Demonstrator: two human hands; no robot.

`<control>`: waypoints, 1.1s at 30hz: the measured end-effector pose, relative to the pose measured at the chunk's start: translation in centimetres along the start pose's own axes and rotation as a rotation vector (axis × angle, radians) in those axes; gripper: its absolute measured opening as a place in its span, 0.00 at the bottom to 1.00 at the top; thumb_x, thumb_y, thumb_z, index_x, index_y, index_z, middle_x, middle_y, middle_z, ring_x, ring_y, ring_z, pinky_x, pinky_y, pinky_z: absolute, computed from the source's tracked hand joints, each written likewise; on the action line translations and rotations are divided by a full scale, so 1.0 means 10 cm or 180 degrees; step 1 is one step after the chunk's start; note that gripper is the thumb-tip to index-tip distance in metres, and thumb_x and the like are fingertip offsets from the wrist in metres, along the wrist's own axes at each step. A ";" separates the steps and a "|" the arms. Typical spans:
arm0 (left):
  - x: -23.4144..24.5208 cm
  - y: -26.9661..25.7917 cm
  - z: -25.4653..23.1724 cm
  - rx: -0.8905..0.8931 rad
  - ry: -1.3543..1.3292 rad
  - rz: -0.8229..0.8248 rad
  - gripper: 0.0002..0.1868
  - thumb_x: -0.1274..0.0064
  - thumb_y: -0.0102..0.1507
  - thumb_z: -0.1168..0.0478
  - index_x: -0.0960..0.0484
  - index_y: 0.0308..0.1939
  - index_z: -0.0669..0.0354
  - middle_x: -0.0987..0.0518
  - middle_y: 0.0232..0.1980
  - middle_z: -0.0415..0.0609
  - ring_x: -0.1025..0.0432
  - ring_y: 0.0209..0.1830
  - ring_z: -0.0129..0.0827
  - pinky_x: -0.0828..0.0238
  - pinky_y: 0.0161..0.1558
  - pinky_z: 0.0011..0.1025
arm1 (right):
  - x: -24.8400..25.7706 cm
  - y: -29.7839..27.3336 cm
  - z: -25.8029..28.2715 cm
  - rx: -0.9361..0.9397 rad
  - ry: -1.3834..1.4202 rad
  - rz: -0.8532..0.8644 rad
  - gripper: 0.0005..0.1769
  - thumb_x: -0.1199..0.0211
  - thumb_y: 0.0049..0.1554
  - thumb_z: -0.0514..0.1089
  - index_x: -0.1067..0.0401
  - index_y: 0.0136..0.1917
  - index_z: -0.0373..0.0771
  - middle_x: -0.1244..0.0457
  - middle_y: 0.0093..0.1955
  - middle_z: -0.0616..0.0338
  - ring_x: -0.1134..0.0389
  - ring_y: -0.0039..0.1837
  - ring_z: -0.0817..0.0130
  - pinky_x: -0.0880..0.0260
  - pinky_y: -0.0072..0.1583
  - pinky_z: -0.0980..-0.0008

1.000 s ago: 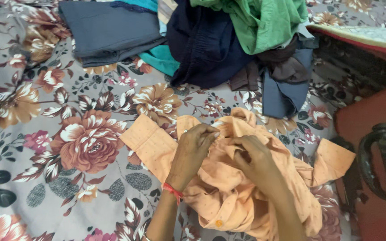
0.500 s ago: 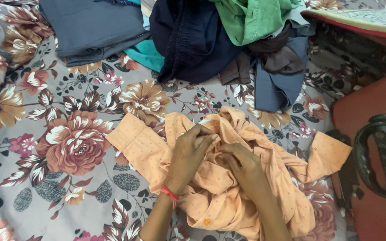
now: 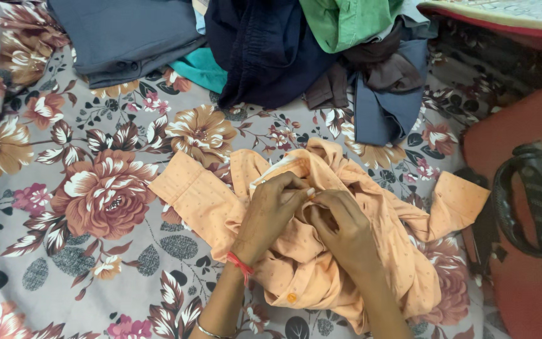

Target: The person folds a shirt on a bed and packs it into a suitcase.

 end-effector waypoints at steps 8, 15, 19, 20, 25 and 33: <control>0.03 -0.04 -0.02 -0.0036 0.0073 -0.0029 0.15 0.42 0.63 0.56 0.17 0.39 0.69 0.18 0.29 0.48 0.25 0.28 0.26 0.28 0.34 0.27 | 0.05 0.03 0.12 0.0390 -0.0175 -0.0079 0.14 0.31 0.53 0.32 0.27 0.53 0.32 0.33 0.54 0.51 0.29 0.57 0.54 0.28 0.58 0.63; 0.05 0.02 0.04 -0.0282 0.0261 0.0288 0.20 0.37 0.58 0.52 0.18 0.42 0.67 0.16 0.41 0.54 0.22 0.43 0.36 0.27 0.47 0.34 | 0.03 0.02 0.13 0.0364 -0.0458 -0.0199 0.11 0.33 0.56 0.32 0.27 0.53 0.32 0.33 0.55 0.51 0.30 0.58 0.53 0.30 0.58 0.59; 0.02 0.00 0.10 -0.0525 0.0458 0.0224 0.17 0.42 0.61 0.55 0.18 0.45 0.66 0.16 0.43 0.56 0.22 0.45 0.40 0.28 0.49 0.35 | 0.00 0.02 0.13 0.0432 -0.0651 -0.0304 0.13 0.33 0.55 0.34 0.26 0.54 0.34 0.35 0.56 0.53 0.33 0.61 0.53 0.34 0.62 0.57; 0.02 0.00 0.09 -0.0530 0.0472 0.0162 0.16 0.44 0.62 0.56 0.18 0.46 0.66 0.16 0.43 0.55 0.22 0.45 0.41 0.28 0.50 0.35 | 0.00 0.02 0.13 0.0432 -0.0718 -0.0351 0.12 0.33 0.56 0.34 0.26 0.54 0.34 0.35 0.57 0.53 0.34 0.61 0.53 0.36 0.63 0.57; -0.01 0.00 0.03 0.0450 0.0546 0.0225 0.13 0.45 0.62 0.58 0.18 0.43 0.65 0.18 0.33 0.58 0.24 0.34 0.46 0.29 0.41 0.39 | -0.03 0.00 0.07 0.0366 -0.0656 -0.0360 0.11 0.35 0.57 0.34 0.27 0.54 0.35 0.36 0.59 0.54 0.36 0.65 0.53 0.40 0.66 0.56; -0.11 0.01 0.18 -0.0611 0.0763 -0.0125 0.11 0.47 0.65 0.61 0.23 0.45 0.67 0.19 0.43 0.59 0.26 0.47 0.51 0.32 0.48 0.44 | -0.08 -0.02 -0.17 0.0016 -0.0162 -0.0048 0.13 0.40 0.57 0.31 0.31 0.56 0.36 0.40 0.65 0.54 0.41 0.68 0.53 0.45 0.68 0.56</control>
Point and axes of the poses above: each hand's wrist, its own y-axis towards the middle knuckle, its own x-axis out of the back of the hand, z = x × y, the point moved 3 cm from there along y, towards the middle knuckle
